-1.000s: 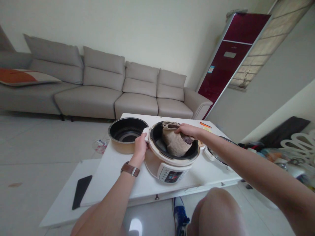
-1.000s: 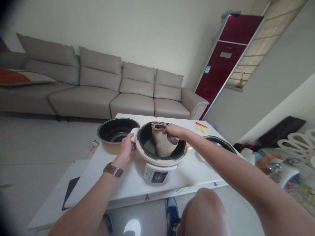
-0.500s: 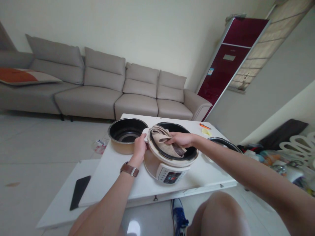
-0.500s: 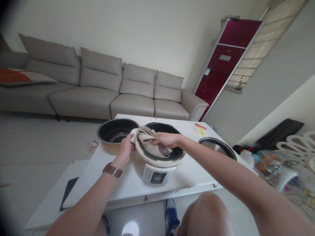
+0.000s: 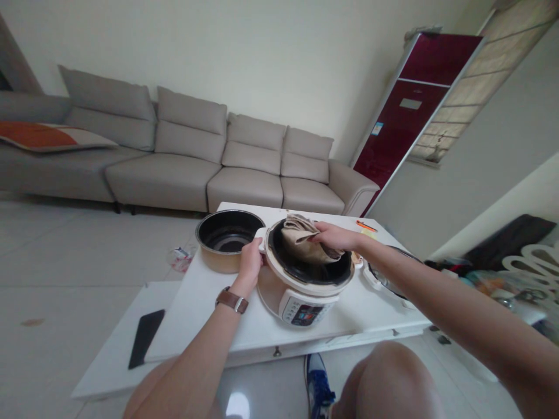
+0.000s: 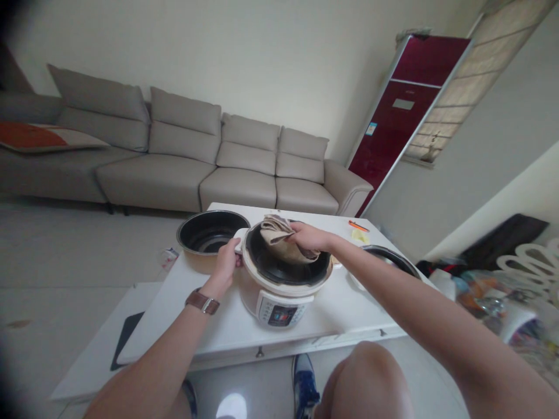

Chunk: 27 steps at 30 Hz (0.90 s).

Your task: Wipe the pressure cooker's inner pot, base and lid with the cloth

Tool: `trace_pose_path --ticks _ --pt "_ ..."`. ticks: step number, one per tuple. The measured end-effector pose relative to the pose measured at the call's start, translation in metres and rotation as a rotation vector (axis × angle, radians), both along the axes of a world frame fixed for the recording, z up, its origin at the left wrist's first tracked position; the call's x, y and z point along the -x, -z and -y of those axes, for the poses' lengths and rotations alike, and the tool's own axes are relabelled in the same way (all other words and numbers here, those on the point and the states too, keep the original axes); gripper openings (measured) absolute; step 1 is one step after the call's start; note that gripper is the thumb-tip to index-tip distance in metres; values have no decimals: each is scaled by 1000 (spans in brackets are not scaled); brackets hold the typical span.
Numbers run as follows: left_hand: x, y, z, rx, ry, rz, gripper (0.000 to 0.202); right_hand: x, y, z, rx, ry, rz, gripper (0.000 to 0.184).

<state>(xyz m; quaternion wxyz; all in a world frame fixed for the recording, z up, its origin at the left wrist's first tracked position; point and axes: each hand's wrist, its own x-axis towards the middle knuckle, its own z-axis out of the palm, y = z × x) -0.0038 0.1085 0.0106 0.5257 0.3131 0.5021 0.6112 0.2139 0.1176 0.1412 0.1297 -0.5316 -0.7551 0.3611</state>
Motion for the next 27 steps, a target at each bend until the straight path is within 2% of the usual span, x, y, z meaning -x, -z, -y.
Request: trace_pose_path --ticks 3,5,7,10,12,14,17,19,21,23,25,27 --pt "0 -2 0 8 2 3 33 17 16 11 177 -153 -105 36" --pt "0 -2 0 12 0 2 33 19 21 16 290 -208 -118 33" --pt "0 -2 0 5 -6 2 34 13 18 16 387 -202 -25 30" --pt "0 -1 0 -1 -1 19 34 -8 1 10 452 -200 236 34" --pt "0 -1 1 -5 10 29 34 -21 -17 3 383 -234 353 34" --pt "0 -1 1 -11 14 28 35 -30 -37 -1 242 -258 395 34" --pt "0 -2 1 -12 0 28 36 -32 -60 -4 -82 -306 424 39" --pt "0 -1 0 -13 -6 32 35 -25 -65 -1 -269 -385 492 48" --pt "0 0 0 -16 -5 31 35 -16 -59 5 -363 -470 635 54" --pt "0 1 1 -18 2 24 35 -8 -44 11 -361 -509 832 55" --pt "-1 2 1 -16 5 17 34 -5 -27 17 -264 -491 1006 51" --pt "-1 2 2 -18 5 17 34 -7 -13 21 -119 -460 1058 48"
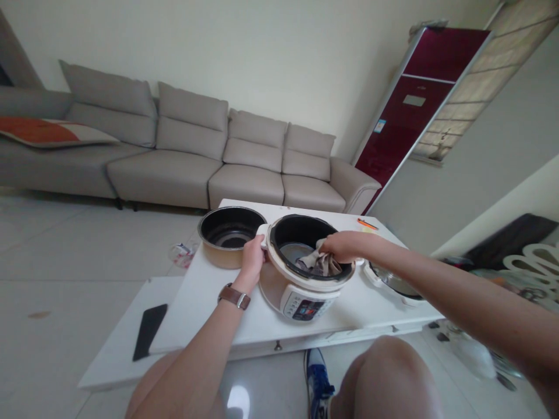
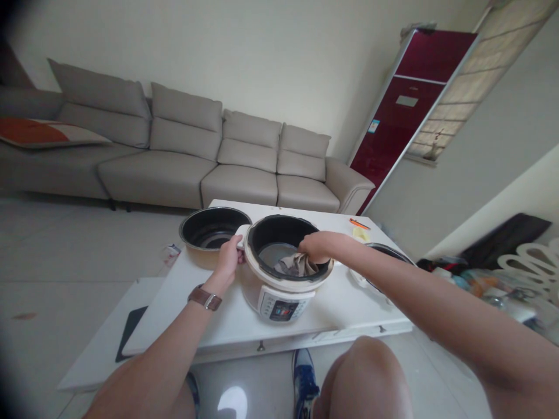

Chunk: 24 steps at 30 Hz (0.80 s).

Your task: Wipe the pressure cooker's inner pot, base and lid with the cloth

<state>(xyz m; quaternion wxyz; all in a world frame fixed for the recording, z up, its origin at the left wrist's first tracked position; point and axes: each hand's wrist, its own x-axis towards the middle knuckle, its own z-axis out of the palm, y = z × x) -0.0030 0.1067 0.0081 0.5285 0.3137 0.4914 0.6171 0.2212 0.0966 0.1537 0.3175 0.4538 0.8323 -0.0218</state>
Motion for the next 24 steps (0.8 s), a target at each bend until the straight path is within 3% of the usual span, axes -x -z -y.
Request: trace_pose_path --ticks 3,6,8,11,14,16,20,24 --pt "0 1 0 -2 1 9 33 -7 9 2 163 123 -182 48" --pt "-1 2 0 -4 2 13 33 -8 3 1 257 196 -528 48" --pt "-1 1 0 1 -2 24 34 -2 -5 1 228 224 -705 48" --pt "-1 -2 1 13 -2 50 33 10 -15 2 22 207 -801 44" --pt "-1 -3 2 19 3 58 33 16 -20 0 -305 119 -620 39" --pt "-1 -3 2 19 4 48 33 14 -19 -2 -423 1 -420 38" --pt "-1 -4 3 4 4 25 33 1 -4 -3 -303 -213 -152 38" --pt "-1 -5 3 6 4 13 32 -8 13 0 -99 -56 -17 47"
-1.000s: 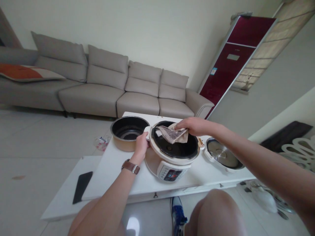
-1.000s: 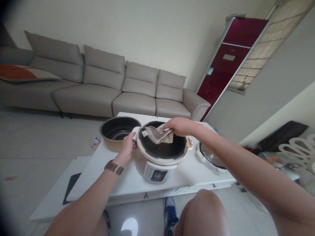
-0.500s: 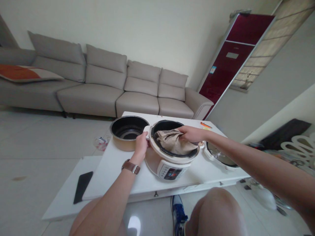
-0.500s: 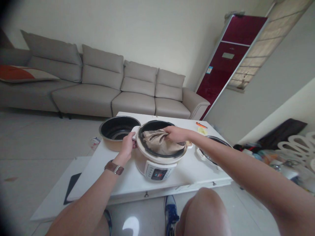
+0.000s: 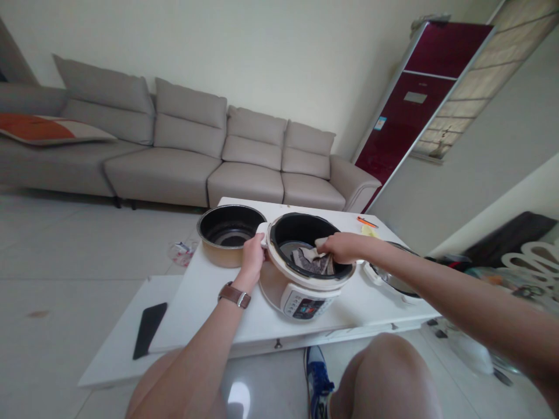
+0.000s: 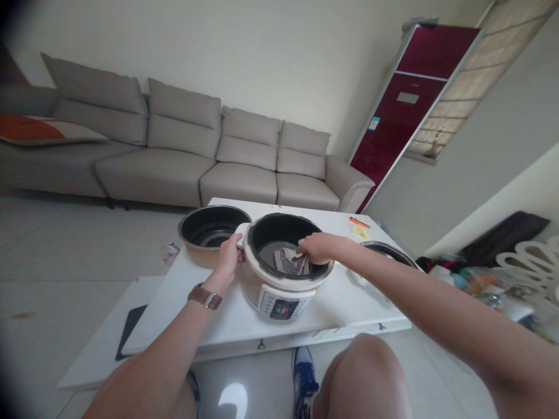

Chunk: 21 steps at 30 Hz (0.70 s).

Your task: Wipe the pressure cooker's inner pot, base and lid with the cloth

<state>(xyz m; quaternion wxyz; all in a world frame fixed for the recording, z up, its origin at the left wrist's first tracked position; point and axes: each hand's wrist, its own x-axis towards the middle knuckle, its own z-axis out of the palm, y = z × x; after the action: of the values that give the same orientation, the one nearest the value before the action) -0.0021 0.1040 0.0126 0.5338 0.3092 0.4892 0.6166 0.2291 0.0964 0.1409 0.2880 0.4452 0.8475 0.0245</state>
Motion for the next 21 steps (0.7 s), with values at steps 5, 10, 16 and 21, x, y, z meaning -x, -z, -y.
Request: trace_pose_path --ticks 5,10,16,21 --pt "1 5 -3 9 -1 -6 33 7 3 2 212 192 -331 42" --pt "1 7 -3 -9 4 2 33 15 1 1 378 924 -1056 31" --pt "0 3 -1 3 -2 1 32 0 -2 1 328 1451 -1439 11" --pt "-1 3 -1 -3 -7 22 31 -7 15 -11 155 1318 -1612 10"
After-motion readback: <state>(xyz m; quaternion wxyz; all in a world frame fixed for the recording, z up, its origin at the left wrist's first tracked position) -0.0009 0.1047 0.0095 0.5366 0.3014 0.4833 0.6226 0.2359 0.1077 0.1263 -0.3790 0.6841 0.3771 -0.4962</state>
